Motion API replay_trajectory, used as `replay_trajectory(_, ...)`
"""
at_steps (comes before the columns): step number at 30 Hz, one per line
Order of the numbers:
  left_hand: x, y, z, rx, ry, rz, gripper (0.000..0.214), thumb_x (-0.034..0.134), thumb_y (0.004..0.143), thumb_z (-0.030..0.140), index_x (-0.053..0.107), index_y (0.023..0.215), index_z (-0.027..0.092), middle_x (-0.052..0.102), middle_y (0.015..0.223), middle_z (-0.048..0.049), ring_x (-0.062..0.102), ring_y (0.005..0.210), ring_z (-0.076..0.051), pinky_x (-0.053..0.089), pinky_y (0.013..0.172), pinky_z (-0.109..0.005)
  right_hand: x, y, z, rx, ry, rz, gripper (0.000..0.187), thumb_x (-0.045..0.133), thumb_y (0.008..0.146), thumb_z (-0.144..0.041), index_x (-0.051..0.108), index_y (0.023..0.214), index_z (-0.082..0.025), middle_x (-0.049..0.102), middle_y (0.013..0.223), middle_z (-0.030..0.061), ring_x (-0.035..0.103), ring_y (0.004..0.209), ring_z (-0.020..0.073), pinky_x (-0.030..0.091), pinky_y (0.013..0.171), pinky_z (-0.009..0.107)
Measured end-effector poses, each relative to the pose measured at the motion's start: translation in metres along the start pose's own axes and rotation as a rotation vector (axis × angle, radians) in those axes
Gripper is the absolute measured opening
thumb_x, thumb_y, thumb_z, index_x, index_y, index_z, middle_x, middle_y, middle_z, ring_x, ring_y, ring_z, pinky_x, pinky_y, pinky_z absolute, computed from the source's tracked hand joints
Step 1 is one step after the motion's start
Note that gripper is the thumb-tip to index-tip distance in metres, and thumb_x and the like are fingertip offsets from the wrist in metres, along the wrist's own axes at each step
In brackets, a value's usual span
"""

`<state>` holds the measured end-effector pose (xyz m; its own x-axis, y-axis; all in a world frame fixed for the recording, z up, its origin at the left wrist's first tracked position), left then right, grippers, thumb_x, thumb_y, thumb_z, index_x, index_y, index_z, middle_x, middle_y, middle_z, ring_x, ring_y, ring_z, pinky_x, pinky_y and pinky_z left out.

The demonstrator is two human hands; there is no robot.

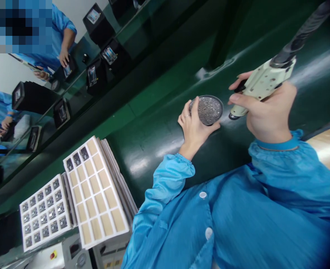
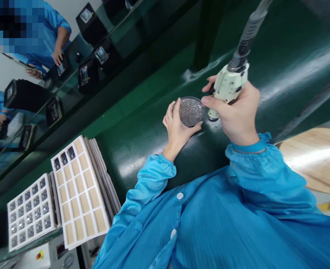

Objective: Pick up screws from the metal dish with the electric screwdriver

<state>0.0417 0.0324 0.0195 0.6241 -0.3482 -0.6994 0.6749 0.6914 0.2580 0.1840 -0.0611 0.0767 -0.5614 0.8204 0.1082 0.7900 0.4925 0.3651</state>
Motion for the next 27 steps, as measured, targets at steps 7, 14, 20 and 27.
replay_trajectory(7, -0.005, -0.001, -0.008, -0.101, 0.048, 0.027, 0.120, 0.098, 0.074, 0.043, 0.023, 0.167, 0.034, 0.031, 0.169, -0.0107, 0.034, 0.156, -0.029, 0.027, 0.129, -0.045, 0.001, -0.001, 0.001, 0.015, 0.020, 0.006, 0.045, 0.093, 0.071, -0.031, 0.081, 0.114, -0.024, 0.077, 0.100, 0.0030, 0.070, 0.081, 0.0183, 0.059, 0.069, 0.036)
replay_trajectory(14, -0.004, -0.002, -0.010, -0.118, 0.058, 0.030, 0.121, 0.099, 0.072, 0.040, 0.024, 0.166, 0.037, 0.030, 0.168, -0.0087, 0.033, 0.155, -0.028, 0.027, 0.130, -0.043, -0.002, -0.002, 0.001, 0.019, 0.006, 0.001, 0.045, 0.092, 0.071, -0.031, 0.081, 0.114, -0.024, 0.077, 0.100, 0.0029, 0.069, 0.079, 0.0184, 0.059, 0.069, 0.037)
replay_trajectory(20, -0.002, -0.001, -0.014, -0.085, -0.063, 0.062, 0.125, 0.100, 0.070, 0.040, 0.021, 0.166, 0.044, 0.029, 0.165, -0.0066, 0.034, 0.155, -0.031, 0.027, 0.130, -0.046, -0.002, -0.002, 0.001, 0.021, 0.004, -0.004, 0.046, 0.093, 0.070, -0.032, 0.081, 0.114, -0.023, 0.076, 0.100, 0.0035, 0.069, 0.080, 0.0195, 0.059, 0.069, 0.037)
replay_trajectory(27, -0.004, 0.000, -0.012, -0.073, -0.062, 0.051, 0.120, 0.099, 0.071, 0.039, 0.026, 0.166, 0.044, 0.028, 0.166, -0.0078, 0.035, 0.154, -0.034, 0.029, 0.130, -0.050, -0.002, -0.003, 0.003, 0.037, 0.000, -0.003, 0.047, 0.094, 0.069, -0.036, 0.080, 0.113, -0.024, 0.076, 0.100, 0.0027, 0.070, 0.080, 0.0195, 0.061, 0.071, 0.038)
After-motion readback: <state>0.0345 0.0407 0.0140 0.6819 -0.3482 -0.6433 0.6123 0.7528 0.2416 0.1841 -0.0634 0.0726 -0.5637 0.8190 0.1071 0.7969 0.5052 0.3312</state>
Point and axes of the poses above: each hand's wrist, its own y-axis towards the middle knuckle, its own x-axis out of the palm, z = x × y, the point moved 6 cm from there along y, towards the middle knuckle
